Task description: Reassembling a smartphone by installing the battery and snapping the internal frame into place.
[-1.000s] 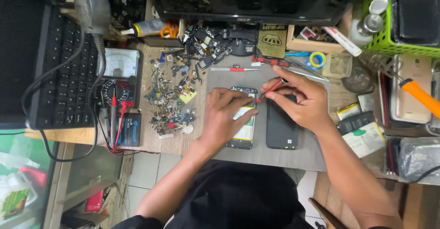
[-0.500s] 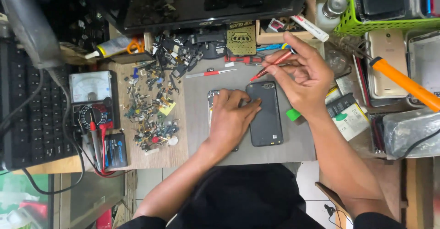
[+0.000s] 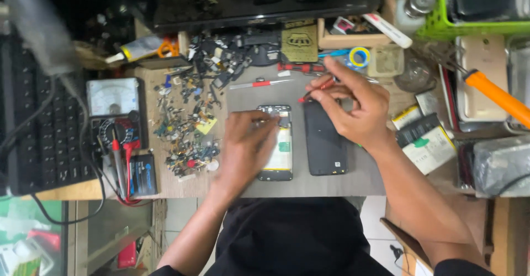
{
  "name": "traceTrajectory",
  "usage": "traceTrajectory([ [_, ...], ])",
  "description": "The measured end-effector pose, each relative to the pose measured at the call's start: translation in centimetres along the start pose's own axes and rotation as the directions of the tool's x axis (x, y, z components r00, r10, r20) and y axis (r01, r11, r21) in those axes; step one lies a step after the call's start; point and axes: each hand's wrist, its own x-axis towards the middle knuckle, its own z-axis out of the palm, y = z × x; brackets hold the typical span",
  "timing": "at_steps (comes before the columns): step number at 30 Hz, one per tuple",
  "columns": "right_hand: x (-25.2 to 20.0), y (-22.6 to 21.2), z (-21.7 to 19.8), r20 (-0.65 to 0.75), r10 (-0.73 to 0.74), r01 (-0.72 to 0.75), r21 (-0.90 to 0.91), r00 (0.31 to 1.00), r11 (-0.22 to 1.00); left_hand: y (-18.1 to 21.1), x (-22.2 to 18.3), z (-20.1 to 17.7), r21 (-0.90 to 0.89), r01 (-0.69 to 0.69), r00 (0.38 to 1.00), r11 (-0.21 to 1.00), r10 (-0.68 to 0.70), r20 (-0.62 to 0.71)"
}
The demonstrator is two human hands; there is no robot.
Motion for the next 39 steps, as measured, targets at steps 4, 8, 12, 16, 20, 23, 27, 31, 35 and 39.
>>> traceTrajectory([
  [4, 0.1, -0.2, 1.5, 0.047, -0.020, 0.021, -0.024, 0.999, 0.999, -1.3, -2.3, 2.3, 0.032, -0.020, 0.998, 0.999, 0.022, -0.060],
  [8, 0.0, 0.2, 1.6, 0.082, -0.050, 0.056, -0.066, 0.995, 0.996, -1.0, -2.1, 2.3, -0.008, 0.012, 0.998, 1.000, -0.013, -0.066],
  [12, -0.1, 0.8, 1.8, 0.111, -0.070, 0.077, -0.058, 0.991, 0.995, -0.9, -1.9, 2.0, 0.014, 0.002, 0.998, 1.000, -0.001, -0.067],
  [16, -0.2, 1.0, 2.2, 0.116, -0.082, 0.089, -0.064, 0.990, 0.994, -0.8, -1.9, 1.9, 0.025, 0.001, 0.997, 1.000, 0.000, -0.071],
  [20, -0.2, 1.1, 2.4, 0.121, -0.071, 0.078, -0.055, 0.990, 0.995, -0.8, -1.9, 1.9, 0.032, 0.014, 0.998, 0.999, -0.012, -0.062],
  [23, -0.2, 1.0, 2.4, 0.125, -0.065, 0.073, -0.057, 0.990, 0.996, -0.8, -2.0, 1.9, 0.033, 0.018, 0.998, 0.999, -0.015, -0.064],
  [27, -0.1, 1.0, 2.4, 0.138, -0.082, 0.094, -0.081, 0.987, 0.992, -0.8, -1.9, 1.9, 0.031, 0.023, 0.998, 0.999, -0.021, -0.062],
  [31, 1.3, -0.5, 2.5, 0.204, -0.127, 0.162, -0.165, 0.971, 0.973, -0.7, -2.0, 1.9, 0.031, 0.030, 0.998, 0.999, -0.028, -0.056],
  [35, 3.5, -3.1, 2.6, 0.348, -0.103, 0.175, -0.182, 0.932, 0.968, -1.1, -2.2, 2.1, 0.015, 0.016, 0.997, 1.000, -0.015, -0.076],
  [39, 4.0, -2.6, 2.3, 0.345, -0.119, 0.179, -0.147, 0.931, 0.973, -1.1, -1.9, 1.9, -0.019, -0.012, 0.998, 1.000, 0.011, -0.063],
])
